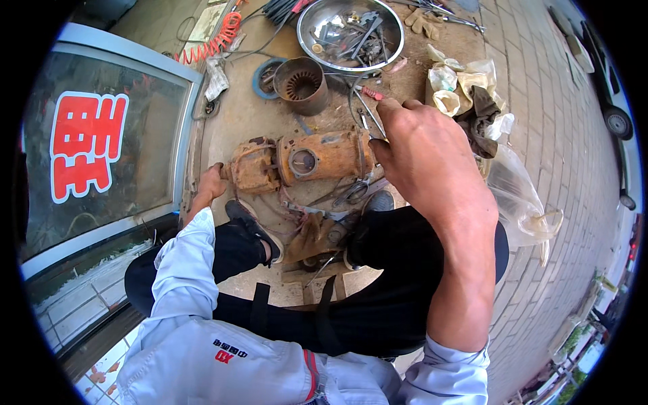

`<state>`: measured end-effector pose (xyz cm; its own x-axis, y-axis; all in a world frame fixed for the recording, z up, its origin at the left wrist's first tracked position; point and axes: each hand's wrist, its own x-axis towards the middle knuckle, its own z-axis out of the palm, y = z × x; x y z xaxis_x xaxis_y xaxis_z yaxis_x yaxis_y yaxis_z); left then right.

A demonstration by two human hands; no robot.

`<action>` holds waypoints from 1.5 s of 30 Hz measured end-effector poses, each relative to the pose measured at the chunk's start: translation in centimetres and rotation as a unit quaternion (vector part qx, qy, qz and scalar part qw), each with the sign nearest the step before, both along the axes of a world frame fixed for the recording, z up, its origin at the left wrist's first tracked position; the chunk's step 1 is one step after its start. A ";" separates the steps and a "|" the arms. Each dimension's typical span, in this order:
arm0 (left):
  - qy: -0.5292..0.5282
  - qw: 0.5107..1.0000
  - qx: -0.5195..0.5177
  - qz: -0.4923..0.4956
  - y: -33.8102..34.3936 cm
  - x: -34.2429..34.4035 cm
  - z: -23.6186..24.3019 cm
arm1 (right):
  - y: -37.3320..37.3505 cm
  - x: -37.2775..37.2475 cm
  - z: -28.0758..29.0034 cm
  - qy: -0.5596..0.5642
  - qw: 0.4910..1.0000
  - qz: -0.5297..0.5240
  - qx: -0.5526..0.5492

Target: The person sits on a stool and works on a rusty mechanical part, using a wrench to loosen bolts and a yellow tool to scrape or clean the surface. They handle various tools and parts, occasionally standing to retrieve items before returning to the task.

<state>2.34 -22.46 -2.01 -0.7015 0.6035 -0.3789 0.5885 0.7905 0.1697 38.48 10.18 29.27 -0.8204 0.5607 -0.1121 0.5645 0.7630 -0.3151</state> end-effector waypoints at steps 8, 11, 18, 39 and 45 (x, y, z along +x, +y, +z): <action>-0.185 0.794 0.242 0.526 -3.0 1.0 -7.2 | -4.6 -4.3 -8.5 -0.095 0.987 0.125 0.024; -0.280 0.611 0.357 0.649 -1.0 3.2 -4.9 | -9.6 -8.0 -11.8 -0.236 0.939 0.180 -0.172; -0.409 0.381 0.468 0.685 -0.8 0.6 -7.5 | -20.8 -11.8 -24.4 -0.087 0.914 0.010 -0.396; -0.296 0.376 0.527 0.702 1.5 0.1 -7.3 | -22.5 -17.1 -26.0 -0.002 0.729 -0.193 -0.657; -0.291 0.325 0.550 0.712 -1.8 5.4 -2.2 | -19.0 -14.0 -15.5 -0.037 0.746 -0.293 -0.597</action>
<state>7.78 -24.28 -4.16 -0.5695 -0.1818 -0.8017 -0.6262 -0.5359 0.5663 24.50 -8.80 13.73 -0.4403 0.2851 -0.8513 0.7401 -0.4216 -0.5240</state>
